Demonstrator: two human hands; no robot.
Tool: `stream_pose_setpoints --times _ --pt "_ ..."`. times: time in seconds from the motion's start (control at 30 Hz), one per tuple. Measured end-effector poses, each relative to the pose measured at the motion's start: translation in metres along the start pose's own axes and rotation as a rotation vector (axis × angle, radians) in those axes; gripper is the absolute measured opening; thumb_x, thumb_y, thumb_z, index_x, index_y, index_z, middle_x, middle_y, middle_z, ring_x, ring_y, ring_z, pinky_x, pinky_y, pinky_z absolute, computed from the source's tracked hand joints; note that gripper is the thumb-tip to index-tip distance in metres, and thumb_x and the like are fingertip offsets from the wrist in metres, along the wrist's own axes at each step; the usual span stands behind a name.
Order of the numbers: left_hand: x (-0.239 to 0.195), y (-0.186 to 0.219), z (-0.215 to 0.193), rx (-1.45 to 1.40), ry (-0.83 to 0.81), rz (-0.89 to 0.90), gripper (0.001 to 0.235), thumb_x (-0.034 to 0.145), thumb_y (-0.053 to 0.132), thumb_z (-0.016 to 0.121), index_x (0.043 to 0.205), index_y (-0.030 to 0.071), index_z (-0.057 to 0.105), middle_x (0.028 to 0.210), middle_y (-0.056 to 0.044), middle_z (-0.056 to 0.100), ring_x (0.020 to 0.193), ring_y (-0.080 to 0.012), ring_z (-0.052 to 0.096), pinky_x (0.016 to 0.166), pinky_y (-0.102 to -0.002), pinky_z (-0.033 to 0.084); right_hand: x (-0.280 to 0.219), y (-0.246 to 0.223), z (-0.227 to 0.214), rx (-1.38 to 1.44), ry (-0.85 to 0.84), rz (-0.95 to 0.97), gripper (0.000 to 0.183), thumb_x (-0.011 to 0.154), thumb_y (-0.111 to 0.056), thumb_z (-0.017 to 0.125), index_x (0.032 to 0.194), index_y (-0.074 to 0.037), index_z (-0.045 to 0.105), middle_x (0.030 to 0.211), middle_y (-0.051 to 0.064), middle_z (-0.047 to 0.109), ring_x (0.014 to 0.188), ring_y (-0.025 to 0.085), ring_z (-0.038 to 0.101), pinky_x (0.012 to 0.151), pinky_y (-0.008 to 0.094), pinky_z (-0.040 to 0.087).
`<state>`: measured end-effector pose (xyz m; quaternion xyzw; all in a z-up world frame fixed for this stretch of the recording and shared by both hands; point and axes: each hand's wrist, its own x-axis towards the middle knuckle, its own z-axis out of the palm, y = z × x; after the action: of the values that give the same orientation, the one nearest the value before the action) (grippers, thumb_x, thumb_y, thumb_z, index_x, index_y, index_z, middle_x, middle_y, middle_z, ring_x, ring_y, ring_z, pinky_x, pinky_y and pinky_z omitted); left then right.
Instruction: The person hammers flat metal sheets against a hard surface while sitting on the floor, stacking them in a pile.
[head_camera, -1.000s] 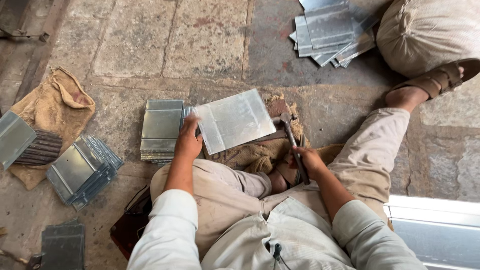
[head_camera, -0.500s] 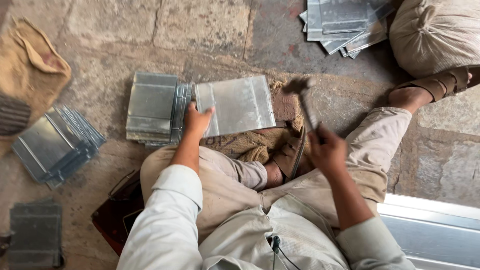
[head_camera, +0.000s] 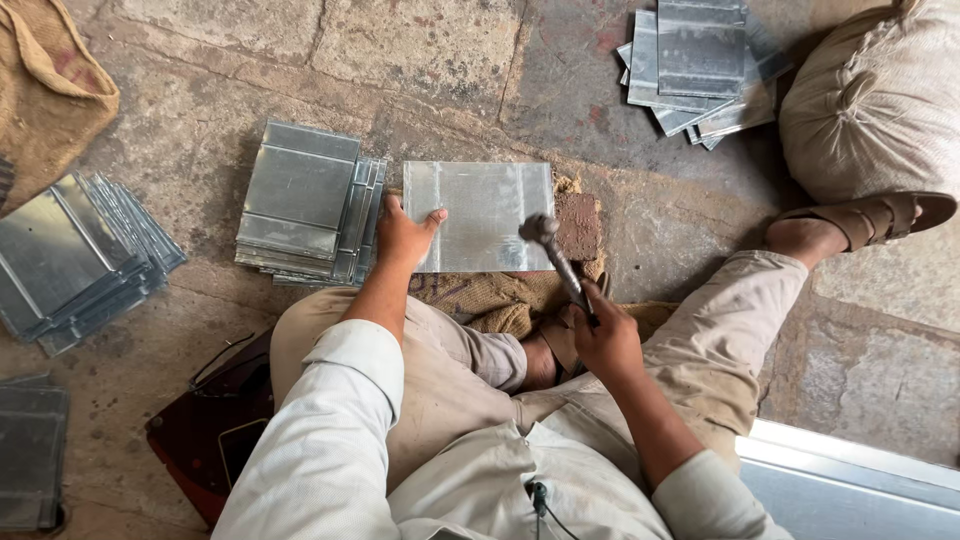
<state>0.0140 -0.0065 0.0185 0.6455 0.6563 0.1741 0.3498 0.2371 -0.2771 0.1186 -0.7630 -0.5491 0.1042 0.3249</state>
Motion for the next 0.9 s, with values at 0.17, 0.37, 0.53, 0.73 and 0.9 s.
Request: stream_pose_setpoints --times 0.17,0.37,0.53,0.73,0.9 --pt "-0.003 -0.006 0.003 -0.054 -0.001 0.031 0.092 0.078 0.057 0.083 0.136 -0.003 0.044 0.125 -0.026 0.064 0.113 -0.0398 0.068 0.091 -0.046 0.058 -0.007 0.004 -0.007 0.088 0.131 -0.071 0.036 0.097 -0.010 0.069 0.132 -0.004 0.063 0.087 0.017 0.070 0.072 0.029 0.071 0.066 0.039 0.056" --pt "-0.003 -0.004 0.004 0.005 -0.046 -0.007 0.096 0.080 0.061 0.080 0.140 -0.004 0.042 0.130 -0.027 0.063 0.117 -0.0405 0.066 0.096 -0.047 0.057 -0.006 0.008 0.002 -0.041 -0.016 -0.044 0.041 0.091 -0.012 0.073 0.130 -0.001 0.067 0.083 0.019 0.069 0.067 0.029 0.069 0.062 0.039 0.055" --pt "0.001 -0.006 0.004 0.027 0.055 0.126 0.114 0.079 0.061 0.083 0.148 -0.011 0.028 0.140 -0.035 0.052 0.125 -0.0460 0.057 0.101 -0.049 0.050 0.019 -0.011 -0.028 0.077 0.092 0.021 0.032 0.098 -0.014 0.071 0.128 -0.003 0.069 0.071 0.012 0.067 0.059 0.017 0.064 0.055 0.033 0.051" --pt "-0.001 -0.008 0.007 0.042 -0.047 0.015 0.115 0.082 0.064 0.078 0.154 -0.007 0.023 0.145 -0.032 0.050 0.130 -0.0439 0.056 0.105 -0.048 0.050 0.056 -0.015 -0.054 0.150 0.488 -0.290 0.013 0.111 -0.009 0.063 0.122 -0.003 0.063 0.081 0.004 0.064 0.061 0.008 0.059 0.055 0.025 0.047" --pt "-0.003 -0.004 0.000 0.046 -0.025 0.051 0.114 0.081 0.065 0.078 0.150 -0.008 0.026 0.141 -0.033 0.052 0.127 -0.0446 0.058 0.103 -0.048 0.051 0.063 0.001 0.005 0.173 0.451 -0.223 0.022 0.107 -0.011 0.062 0.127 -0.004 0.066 0.082 0.005 0.066 0.064 0.010 0.060 0.056 0.028 0.051"
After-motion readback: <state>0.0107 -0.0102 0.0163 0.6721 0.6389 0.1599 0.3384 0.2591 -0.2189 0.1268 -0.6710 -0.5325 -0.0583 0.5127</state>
